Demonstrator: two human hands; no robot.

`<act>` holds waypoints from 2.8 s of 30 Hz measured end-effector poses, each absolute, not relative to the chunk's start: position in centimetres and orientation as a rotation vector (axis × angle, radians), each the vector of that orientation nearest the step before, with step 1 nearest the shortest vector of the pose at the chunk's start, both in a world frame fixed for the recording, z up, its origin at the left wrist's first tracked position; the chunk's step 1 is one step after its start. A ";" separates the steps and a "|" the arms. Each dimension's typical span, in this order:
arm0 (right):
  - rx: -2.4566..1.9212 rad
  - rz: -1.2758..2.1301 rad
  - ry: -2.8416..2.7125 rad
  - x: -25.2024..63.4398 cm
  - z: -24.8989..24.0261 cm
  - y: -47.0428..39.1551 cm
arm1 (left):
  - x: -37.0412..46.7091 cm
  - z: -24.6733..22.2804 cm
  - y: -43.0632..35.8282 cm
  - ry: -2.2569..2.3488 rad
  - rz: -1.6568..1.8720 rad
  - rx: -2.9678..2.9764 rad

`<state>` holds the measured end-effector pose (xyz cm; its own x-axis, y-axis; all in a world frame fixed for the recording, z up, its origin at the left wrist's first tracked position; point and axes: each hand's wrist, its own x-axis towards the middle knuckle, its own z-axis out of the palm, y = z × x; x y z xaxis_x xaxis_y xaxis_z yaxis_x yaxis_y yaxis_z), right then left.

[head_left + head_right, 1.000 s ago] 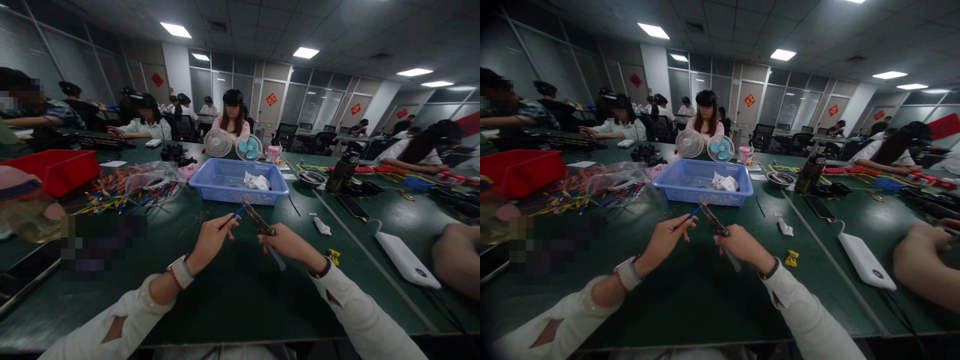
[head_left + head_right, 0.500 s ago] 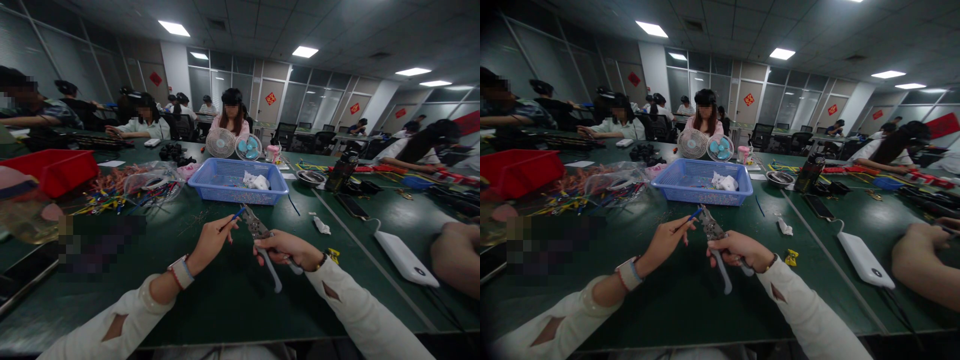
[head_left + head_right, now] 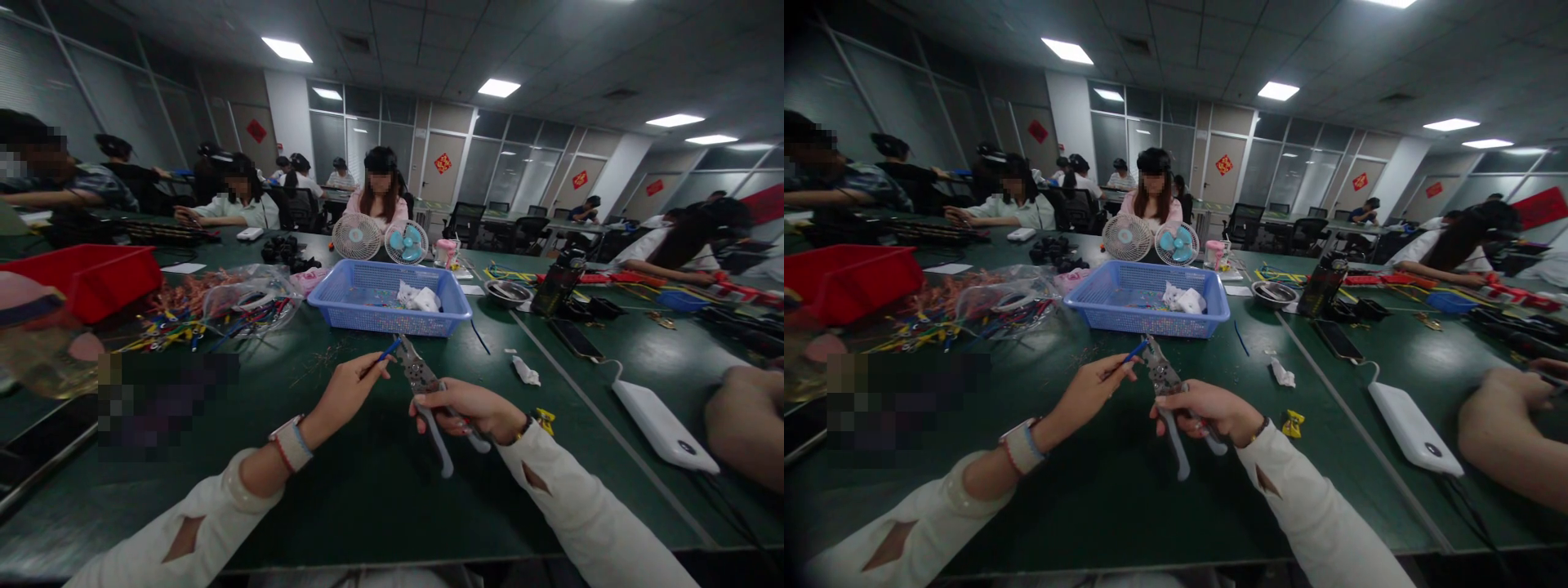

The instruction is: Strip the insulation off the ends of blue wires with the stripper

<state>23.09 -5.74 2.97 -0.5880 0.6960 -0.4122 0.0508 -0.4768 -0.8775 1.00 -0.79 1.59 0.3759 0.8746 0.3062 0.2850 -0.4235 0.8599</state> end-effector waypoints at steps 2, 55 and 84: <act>-1.140 2.090 -1.344 23.3 3.3 -5.8 | 0.9 1.8 -0.7 0.977 1.046 1.911; -0.961 2.286 -1.057 23.7 2.8 -5.0 | -0.3 2.9 -0.5 1.125 0.876 2.210; -1.399 0.404 -1.758 25.9 1.7 -3.5 | -1.1 1.0 0.0 1.088 0.876 2.318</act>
<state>25.86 -3.46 1.65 -0.0324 0.9143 0.4038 0.6464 0.3273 -0.6893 -1.05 0.03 1.05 0.4919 0.7931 0.3591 0.5200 -0.5984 0.6095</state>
